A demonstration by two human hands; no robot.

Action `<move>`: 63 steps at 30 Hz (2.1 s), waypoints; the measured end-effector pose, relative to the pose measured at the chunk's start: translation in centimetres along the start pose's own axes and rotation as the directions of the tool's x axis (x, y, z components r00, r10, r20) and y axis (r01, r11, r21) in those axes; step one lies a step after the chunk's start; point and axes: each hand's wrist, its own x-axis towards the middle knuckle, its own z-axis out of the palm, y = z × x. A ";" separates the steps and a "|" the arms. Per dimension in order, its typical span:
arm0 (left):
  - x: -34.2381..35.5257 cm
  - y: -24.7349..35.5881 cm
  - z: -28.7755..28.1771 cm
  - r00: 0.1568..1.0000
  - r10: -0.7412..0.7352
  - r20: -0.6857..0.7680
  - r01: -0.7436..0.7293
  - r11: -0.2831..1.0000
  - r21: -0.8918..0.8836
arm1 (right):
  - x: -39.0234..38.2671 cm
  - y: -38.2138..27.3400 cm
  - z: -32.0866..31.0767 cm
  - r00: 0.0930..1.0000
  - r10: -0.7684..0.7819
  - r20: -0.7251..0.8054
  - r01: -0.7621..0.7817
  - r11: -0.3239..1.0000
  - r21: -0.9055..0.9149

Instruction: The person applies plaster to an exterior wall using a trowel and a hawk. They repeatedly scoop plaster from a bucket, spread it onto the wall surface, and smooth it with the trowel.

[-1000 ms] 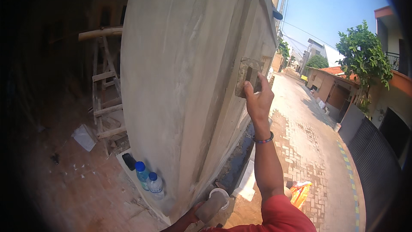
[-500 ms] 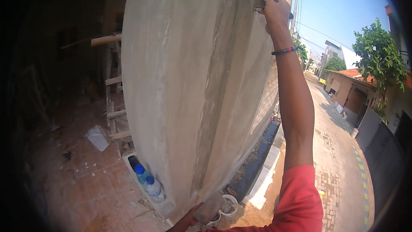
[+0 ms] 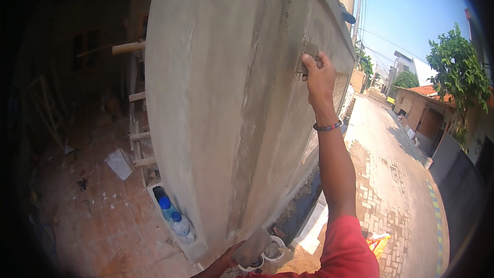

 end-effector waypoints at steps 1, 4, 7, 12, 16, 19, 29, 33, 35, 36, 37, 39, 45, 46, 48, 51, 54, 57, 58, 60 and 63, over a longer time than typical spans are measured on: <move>-0.1 0.4 0.3 1.000 0.007 -0.015 -0.007 1.000 0.008 | 1.3 -0.3 -0.5 0.996 -0.089 -0.010 0.089 0.996 0.022; -0.8 0.6 0.5 0.996 0.006 -0.089 -0.005 1.000 0.008 | 5.5 -4.5 1.0 0.951 -0.310 -0.007 0.310 0.950 0.019; -0.4 0.5 0.4 0.995 0.018 -0.099 -0.019 1.000 -0.011 | 10.0 -8.0 2.9 0.913 -0.406 0.028 0.407 0.913 -0.020; 1.1 -0.1 0.1 0.998 0.033 -0.054 -0.037 0.997 -0.075 | 10.3 -7.0 4.0 0.898 -0.436 0.054 0.438 0.882 -0.174; 0.7 0.0 1.6 0.990 -0.012 -0.143 0.010 1.000 -0.015 | 3.2 0.6 1.4 0.969 -0.239 0.063 0.247 0.948 -0.201; 1.6 0.7 1.1 0.996 -0.041 -0.082 0.037 0.998 -0.045 | 0.4 1.3 -2.8 0.998 -0.069 0.017 0.071 0.978 -0.199; 0.3 1.4 3.8 0.993 -0.044 -0.113 0.036 0.997 -0.070 | 6.4 -12.1 -2.9 0.436 -0.790 0.431 0.745 0.047 -0.666; -1.9 3.3 7.6 0.989 -0.082 -0.119 0.073 0.994 -0.077 | 5.7 -17.4 0.8 0.621 -0.417 0.664 0.691 -0.109 -0.715; -1.3 2.7 6.5 0.988 -0.104 -0.113 0.091 0.990 -0.108 | 4.9 -18.1 2.1 0.555 -0.433 0.710 0.725 -0.168 -0.668; -0.5 2.3 5.7 0.987 -0.120 -0.104 0.107 0.987 -0.118 | 4.7 -18.5 2.3 0.522 -0.437 0.732 0.735 -0.206 -0.647; 0.5 1.6 4.0 0.989 -0.128 0.076 0.142 0.967 -0.212 | 4.8 -18.8 2.7 0.592 -0.417 0.690 0.715 -0.123 -0.688; 1.9 0.5 1.3 0.911 -0.075 0.406 0.239 0.898 -0.370 | 6.2 -19.3 3.7 0.721 -0.364 0.590 0.649 0.055 -0.759; 2.9 -1.0 1.0 0.978 -0.173 0.118 0.196 0.955 -0.222 | 9.8 -16.9 1.3 0.418 -0.344 0.841 0.786 -0.328 -0.525; 3.4 -1.6 1.1 0.969 -0.187 0.164 0.221 0.949 -0.223 | 11.4 -16.2 0.1 0.415 -0.320 0.852 0.784 -0.349 -0.513; 3.1 -1.9 -0.1 0.965 -0.165 0.202 0.214 0.944 -0.250 | 6.7 -15.2 1.3 0.415 -0.272 0.868 0.832 -0.273 -0.483; 2.7 -2.0 0.4 0.968 -0.158 0.197 0.196 0.962 -0.192 | 0.8 -13.3 0.9 0.542 -0.124 0.831 0.812 -0.176 -0.556; 1.9 -1.8 -0.5 0.974 -0.166 0.154 0.194 0.963 -0.189 | -3.4 -11.0 0.2 0.507 -0.030 0.862 0.862 -0.014 -0.507; 1.2 -1.7 0.3 0.993 -0.115 -0.001 0.114 0.984 -0.140 | -3.4 -11.2 -1.5 0.567 -0.207 0.797 0.823 0.187 -0.537; 1.3 -1.7 0.4 0.991 -0.134 0.020 0.136 0.979 -0.152 | -2.1 -11.1 -2.4 0.670 -0.255 0.698 0.740 0.315 -0.595; 1.3 -1.5 0.4 0.986 -0.161 0.050 0.167 0.969 -0.179 | 1.7 -10.0 -3.4 0.767 -0.402 0.500 0.636 0.580 -0.508; 0.1 -0.4 2.0 0.980 -0.198 -0.013 0.193 0.968 -0.163 | 7.1 -8.9 -3.0 0.847 -0.421 0.326 0.524 0.767 -0.370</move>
